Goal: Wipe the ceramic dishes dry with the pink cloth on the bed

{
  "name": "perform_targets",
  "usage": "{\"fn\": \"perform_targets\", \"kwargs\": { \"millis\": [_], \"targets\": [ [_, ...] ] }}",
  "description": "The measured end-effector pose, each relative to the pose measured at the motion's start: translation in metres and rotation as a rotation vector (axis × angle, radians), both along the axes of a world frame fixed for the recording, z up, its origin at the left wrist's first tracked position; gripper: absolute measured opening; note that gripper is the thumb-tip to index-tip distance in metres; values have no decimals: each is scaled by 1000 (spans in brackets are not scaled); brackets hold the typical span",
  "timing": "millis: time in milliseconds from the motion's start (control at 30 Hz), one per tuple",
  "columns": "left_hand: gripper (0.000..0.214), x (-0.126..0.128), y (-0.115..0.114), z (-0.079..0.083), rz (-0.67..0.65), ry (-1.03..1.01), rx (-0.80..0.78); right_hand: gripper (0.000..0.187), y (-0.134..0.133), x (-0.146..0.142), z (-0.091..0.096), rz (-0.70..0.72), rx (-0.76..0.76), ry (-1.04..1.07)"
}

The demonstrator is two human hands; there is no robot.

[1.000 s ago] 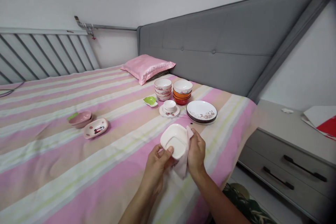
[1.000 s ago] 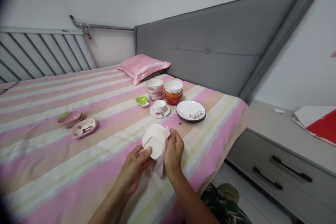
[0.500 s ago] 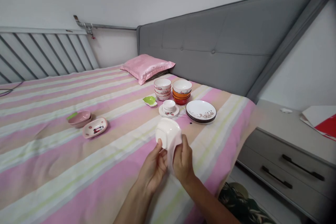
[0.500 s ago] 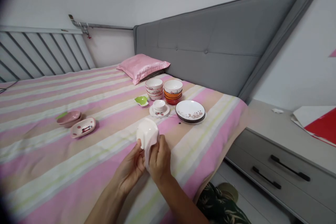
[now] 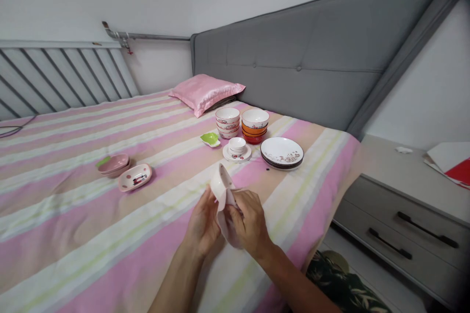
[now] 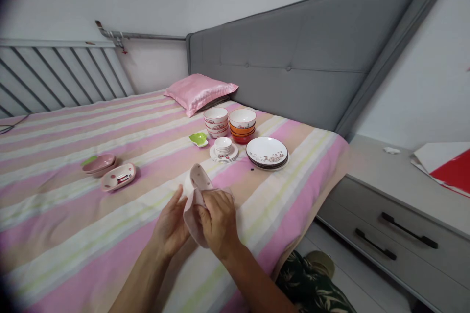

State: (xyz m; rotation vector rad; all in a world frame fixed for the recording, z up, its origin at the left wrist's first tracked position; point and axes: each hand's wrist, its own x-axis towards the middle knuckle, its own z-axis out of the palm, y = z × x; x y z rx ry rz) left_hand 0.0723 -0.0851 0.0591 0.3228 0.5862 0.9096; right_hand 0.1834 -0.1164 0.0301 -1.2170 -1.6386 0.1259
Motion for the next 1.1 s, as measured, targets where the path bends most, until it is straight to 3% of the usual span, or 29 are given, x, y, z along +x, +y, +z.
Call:
{"fn": "perform_targets", "kwargs": {
  "millis": [100, 200, 367, 567, 900, 1000, 1100],
  "targets": [
    [42, -7, 2, 0, -25, -61, -5, 20, 1, 1, 2, 37, 22, -109],
    [45, -11, 3, -1, 29, -96, 14, 22, 1, 0, 3, 66, 30, -181],
    [32, -13, 6, -1, 187, -106, 2, 27, 0, 0, 5, 108, -6, -175],
    [17, -19, 10, 0, 415, -45, 52, 35, -4, 3, 8, 226, -50, -5],
    [27, -8, -3, 2, 410, 51, 132, 21, 5, 3, -9, 68, -249, 404],
    [33, -4, -7, -2, 413, 79, 159, 19, 4, 5, -7, 130, -334, 439],
    [43, -1, -11, -7, 336, 102, 242, 17, 2, 4, -3, 214, -394, 493]
  ]
}}
